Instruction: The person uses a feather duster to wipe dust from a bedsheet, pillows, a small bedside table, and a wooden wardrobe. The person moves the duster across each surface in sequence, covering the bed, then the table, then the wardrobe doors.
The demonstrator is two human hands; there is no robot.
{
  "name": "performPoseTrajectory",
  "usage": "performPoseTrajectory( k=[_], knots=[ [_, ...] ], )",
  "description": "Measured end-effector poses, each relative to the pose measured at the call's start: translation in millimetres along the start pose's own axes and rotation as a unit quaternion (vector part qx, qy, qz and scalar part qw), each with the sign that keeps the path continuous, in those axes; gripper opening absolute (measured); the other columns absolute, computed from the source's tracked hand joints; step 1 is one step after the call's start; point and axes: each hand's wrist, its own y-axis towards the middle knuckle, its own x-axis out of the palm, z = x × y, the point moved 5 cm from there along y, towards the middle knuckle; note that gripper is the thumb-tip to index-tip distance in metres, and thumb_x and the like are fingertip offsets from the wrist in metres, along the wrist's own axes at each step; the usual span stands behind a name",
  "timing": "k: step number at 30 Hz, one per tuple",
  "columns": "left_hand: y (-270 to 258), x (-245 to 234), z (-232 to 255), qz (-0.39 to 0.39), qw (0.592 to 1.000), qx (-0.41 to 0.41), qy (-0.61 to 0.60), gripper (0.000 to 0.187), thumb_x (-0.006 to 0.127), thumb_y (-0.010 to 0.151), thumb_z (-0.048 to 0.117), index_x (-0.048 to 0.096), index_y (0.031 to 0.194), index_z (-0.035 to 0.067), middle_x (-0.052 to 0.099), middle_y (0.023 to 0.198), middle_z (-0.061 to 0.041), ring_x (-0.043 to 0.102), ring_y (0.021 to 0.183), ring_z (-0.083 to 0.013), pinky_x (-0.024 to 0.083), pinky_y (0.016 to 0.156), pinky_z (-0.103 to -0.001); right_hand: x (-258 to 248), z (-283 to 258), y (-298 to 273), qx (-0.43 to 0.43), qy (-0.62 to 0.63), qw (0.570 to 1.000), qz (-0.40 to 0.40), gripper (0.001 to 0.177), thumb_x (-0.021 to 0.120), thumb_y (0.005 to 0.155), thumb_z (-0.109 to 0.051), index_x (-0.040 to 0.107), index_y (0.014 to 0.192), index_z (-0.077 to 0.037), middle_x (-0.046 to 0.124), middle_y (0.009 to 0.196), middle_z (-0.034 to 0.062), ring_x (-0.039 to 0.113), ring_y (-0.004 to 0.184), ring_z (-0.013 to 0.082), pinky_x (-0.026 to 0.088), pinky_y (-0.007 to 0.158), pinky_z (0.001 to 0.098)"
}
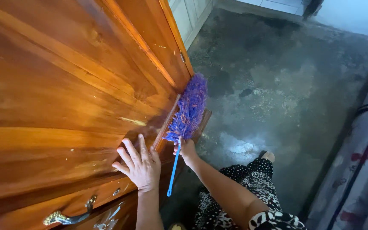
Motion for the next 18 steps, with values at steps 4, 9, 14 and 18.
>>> performPoseTrajectory(
  k=[4, 9, 14, 18],
  knots=[
    [-1, 5, -1, -0.006, 1.000, -0.006, 0.023, 0.053, 0.063, 0.099, 0.050, 0.062, 0.150, 0.036, 0.042, 0.165, -0.011, 0.027, 0.155, -0.0345, -0.005, 0.125, -0.060, -3, 3, 2, 0.160, 0.025, 0.986, 0.039, 0.027, 0.041, 0.113, -0.029, 0.055, 0.099, -0.011, 0.062, 0.079, 0.0079, 0.055, 0.060, 0.0187, 0.050, 0.060, 0.0404],
    [-2, 6, 0, 0.013, 1.000, 0.006, 0.014, 0.051, 0.064, 0.102, 0.048, 0.060, 0.151, 0.036, 0.041, 0.164, -0.013, 0.029, 0.154, -0.0357, -0.006, 0.124, -0.061, 0, -8, 14, 0.048, 0.034, 0.998, 0.031, 0.035, 0.050, 0.108, -0.036, 0.061, 0.091, -0.007, 0.067, 0.081, 0.0101, 0.063, 0.058, 0.0205, 0.058, 0.055, 0.0410],
    [1, 4, 2, 0.017, 1.000, -0.001, 0.020, 0.050, 0.062, 0.100, 0.048, 0.063, 0.148, 0.037, 0.046, 0.161, -0.011, 0.036, 0.151, -0.0349, -0.006, 0.125, -0.060, 11, -28, 8, 0.053, -0.020, 0.998, 0.008, 0.035, 0.047, 0.108, -0.033, 0.058, 0.102, 0.000, 0.063, 0.087, 0.0170, 0.068, 0.074, 0.0320, 0.065, 0.075, 0.0561],
    [8, 0, 2, 0.127, 0.992, 0.013, 0.019, 0.055, 0.056, 0.093, 0.043, 0.061, 0.147, 0.039, 0.042, 0.164, -0.010, 0.028, 0.155, -0.0342, 0.008, 0.123, -0.062, 16, -14, 9, 0.048, 0.029, 0.998, 0.014, 0.036, 0.051, 0.107, -0.024, 0.055, 0.106, 0.011, 0.068, 0.092, 0.0269, 0.074, 0.079, 0.0397, 0.065, 0.070, 0.0621]
  ],
)
